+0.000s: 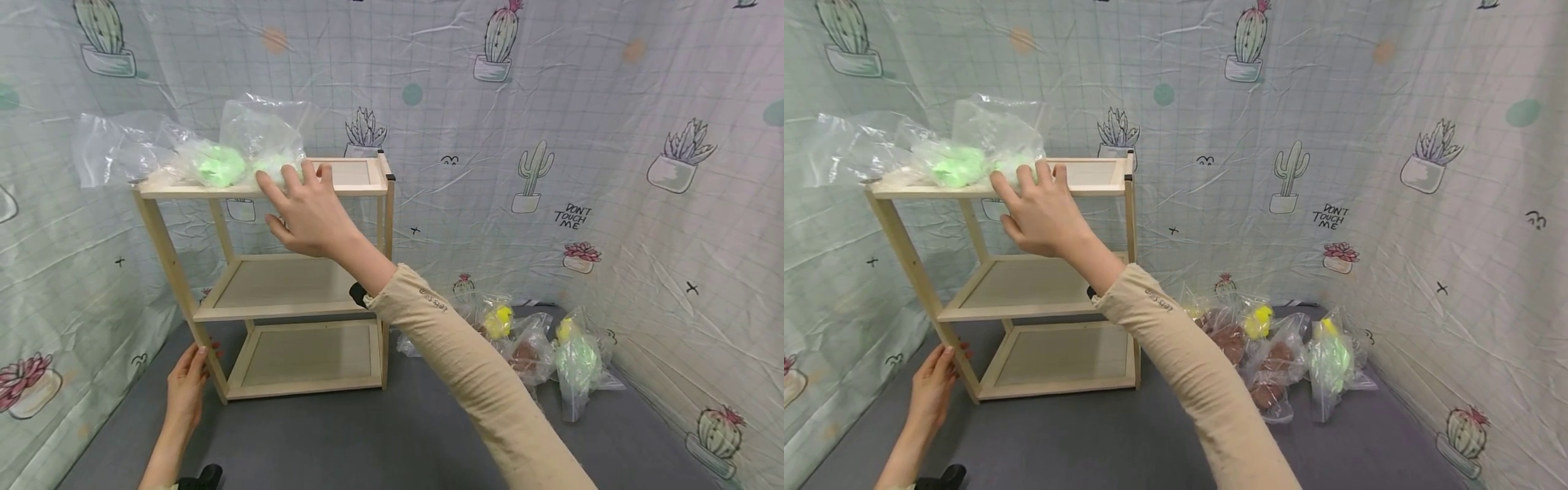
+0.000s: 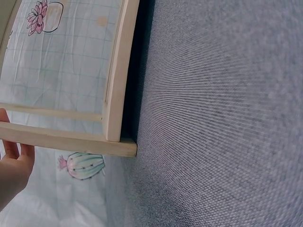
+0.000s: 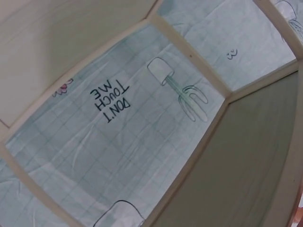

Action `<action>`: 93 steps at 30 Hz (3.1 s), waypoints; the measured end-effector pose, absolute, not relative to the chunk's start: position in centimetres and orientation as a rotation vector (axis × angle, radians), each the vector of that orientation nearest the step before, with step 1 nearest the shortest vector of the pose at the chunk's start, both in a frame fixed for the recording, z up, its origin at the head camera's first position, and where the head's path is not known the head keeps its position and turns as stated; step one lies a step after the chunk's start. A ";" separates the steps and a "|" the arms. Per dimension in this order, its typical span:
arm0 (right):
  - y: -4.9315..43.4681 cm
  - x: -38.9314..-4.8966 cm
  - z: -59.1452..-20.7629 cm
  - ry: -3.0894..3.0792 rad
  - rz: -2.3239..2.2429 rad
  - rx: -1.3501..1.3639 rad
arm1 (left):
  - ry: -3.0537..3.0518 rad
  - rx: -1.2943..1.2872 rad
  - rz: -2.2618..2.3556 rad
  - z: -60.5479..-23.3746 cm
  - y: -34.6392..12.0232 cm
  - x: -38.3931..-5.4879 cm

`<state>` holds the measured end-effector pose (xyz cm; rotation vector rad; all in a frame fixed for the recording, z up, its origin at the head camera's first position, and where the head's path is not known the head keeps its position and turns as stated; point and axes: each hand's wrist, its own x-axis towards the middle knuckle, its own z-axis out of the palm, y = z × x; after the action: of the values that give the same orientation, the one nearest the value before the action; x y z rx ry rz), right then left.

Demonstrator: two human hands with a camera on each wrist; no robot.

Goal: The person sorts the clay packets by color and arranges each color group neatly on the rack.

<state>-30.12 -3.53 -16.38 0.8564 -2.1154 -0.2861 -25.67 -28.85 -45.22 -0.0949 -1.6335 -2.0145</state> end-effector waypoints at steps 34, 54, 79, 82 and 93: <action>6.4 -28.5 -24.1 -1.836 -0.004 1.039 | -1.635 -0.272 -1.950 -48.4 -31.6 -28.0; 19.0 -26.7 -35.0 -1.916 0.054 0.956 | -1.677 -0.094 -1.978 -45.3 -29.0 -25.6; 34.4 -25.0 -43.2 -2.086 0.107 0.552 | -1.640 -0.184 -1.950 -46.2 -29.7 -26.0; 35.5 -25.3 -43.9 -2.086 0.129 0.475 | -1.675 -0.115 -1.948 -45.7 -29.4 -25.7; 38.0 -25.9 -45.8 -2.337 0.304 0.234 | -1.627 -0.185 -1.969 -45.6 -29.2 -25.9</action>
<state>-25.87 38.01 -45.78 0.2337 -2.3370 0.3040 -25.92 -29.17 -45.57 -0.1853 -1.6266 -1.9689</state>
